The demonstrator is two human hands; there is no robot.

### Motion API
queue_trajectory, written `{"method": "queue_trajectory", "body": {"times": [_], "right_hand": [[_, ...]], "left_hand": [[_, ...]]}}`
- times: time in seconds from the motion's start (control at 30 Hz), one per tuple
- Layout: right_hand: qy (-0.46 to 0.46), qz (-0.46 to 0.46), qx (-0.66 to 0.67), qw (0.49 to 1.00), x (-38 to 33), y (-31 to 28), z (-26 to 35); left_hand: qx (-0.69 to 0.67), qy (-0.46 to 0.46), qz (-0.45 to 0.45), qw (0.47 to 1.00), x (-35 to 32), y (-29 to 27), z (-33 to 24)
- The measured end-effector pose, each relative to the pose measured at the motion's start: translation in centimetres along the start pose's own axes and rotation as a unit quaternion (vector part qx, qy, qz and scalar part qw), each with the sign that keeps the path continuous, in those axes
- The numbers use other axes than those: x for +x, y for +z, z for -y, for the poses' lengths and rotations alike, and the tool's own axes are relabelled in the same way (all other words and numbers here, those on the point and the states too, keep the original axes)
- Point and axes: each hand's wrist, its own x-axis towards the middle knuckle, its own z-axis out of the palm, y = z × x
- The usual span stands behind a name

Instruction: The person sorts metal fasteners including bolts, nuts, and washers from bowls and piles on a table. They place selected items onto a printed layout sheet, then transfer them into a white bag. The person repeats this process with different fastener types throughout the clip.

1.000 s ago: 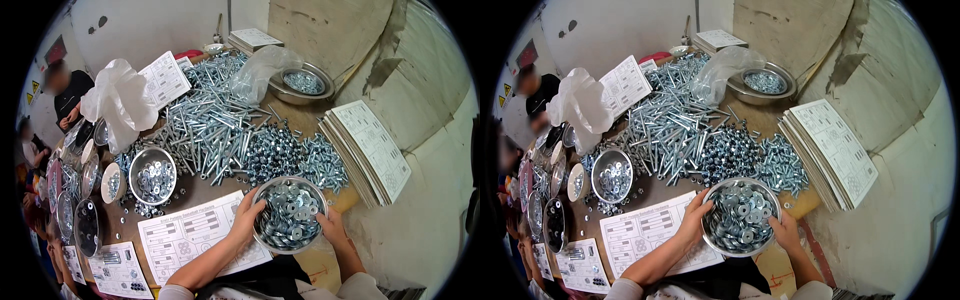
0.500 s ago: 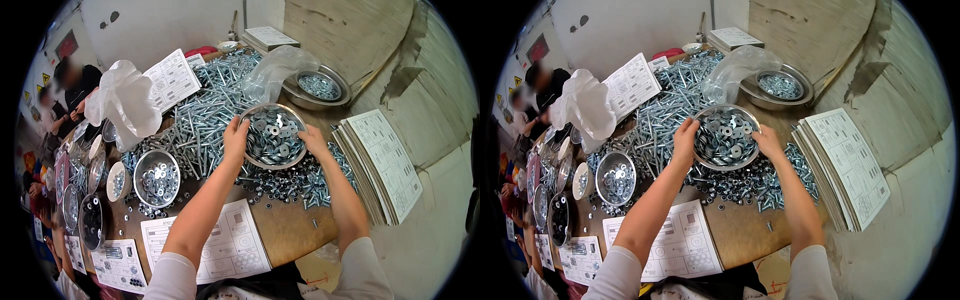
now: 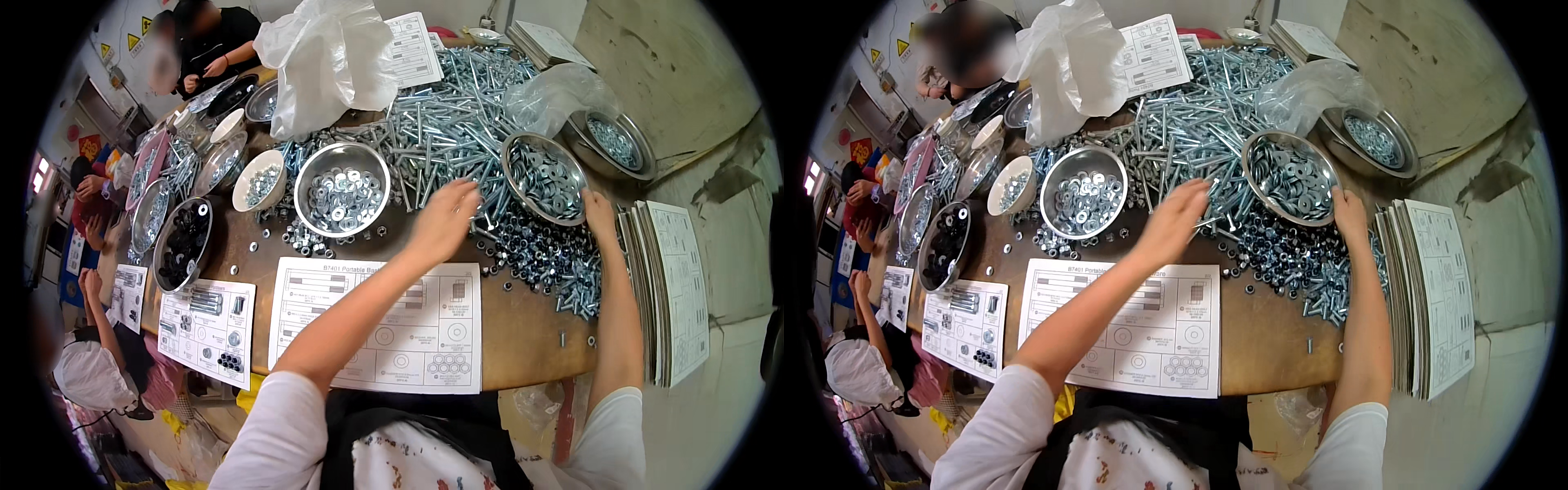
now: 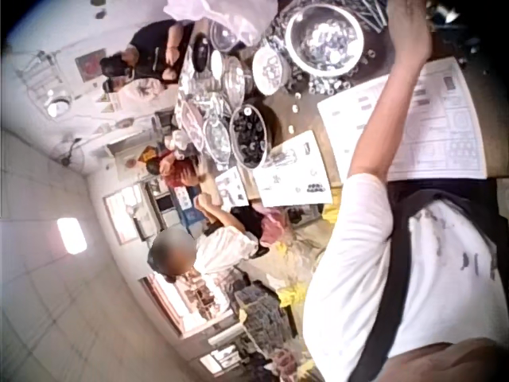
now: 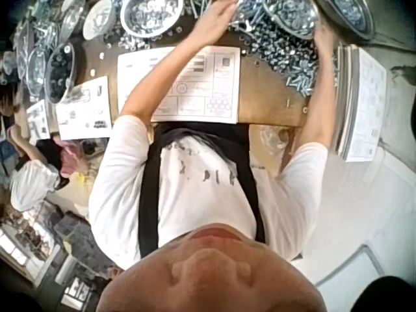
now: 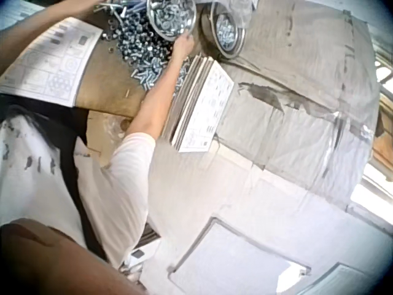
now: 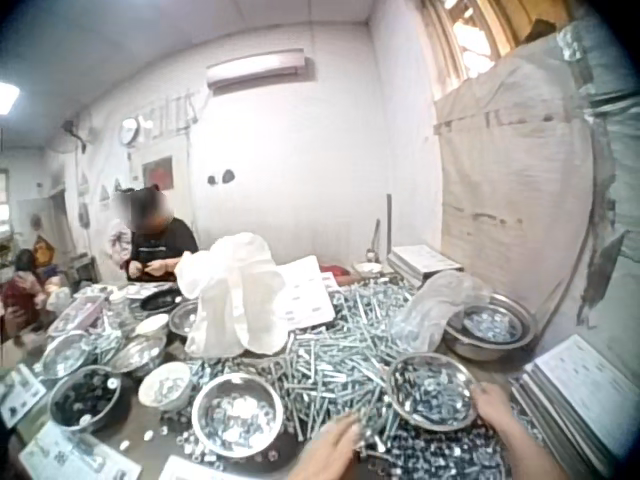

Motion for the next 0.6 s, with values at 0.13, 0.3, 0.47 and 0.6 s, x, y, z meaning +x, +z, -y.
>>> {"method": "queue_trajectory", "body": {"times": [0.13,0.3,0.47,0.6], "right_hand": [[0.008,-0.063,-0.058,0.996,-3.4,-1.3,2.4],[-0.044,-0.127,0.05,0.99,-14.8,-1.4,9.2],[-0.032,0.04,0.079,0.996,-28.0,2.7,12.1],[-0.028,0.069,0.204,0.976,-33.4,5.4,11.7]], "left_hand": [[-0.031,-0.065,-0.114,0.991,-8.3,-9.3,3.3],[0.163,-0.141,-0.239,0.947,-20.9,-17.7,4.3],[0.177,-0.244,-0.233,0.925,-26.9,-18.3,6.4],[0.016,-0.311,-0.232,0.921,-28.1,-18.8,6.1]]}}
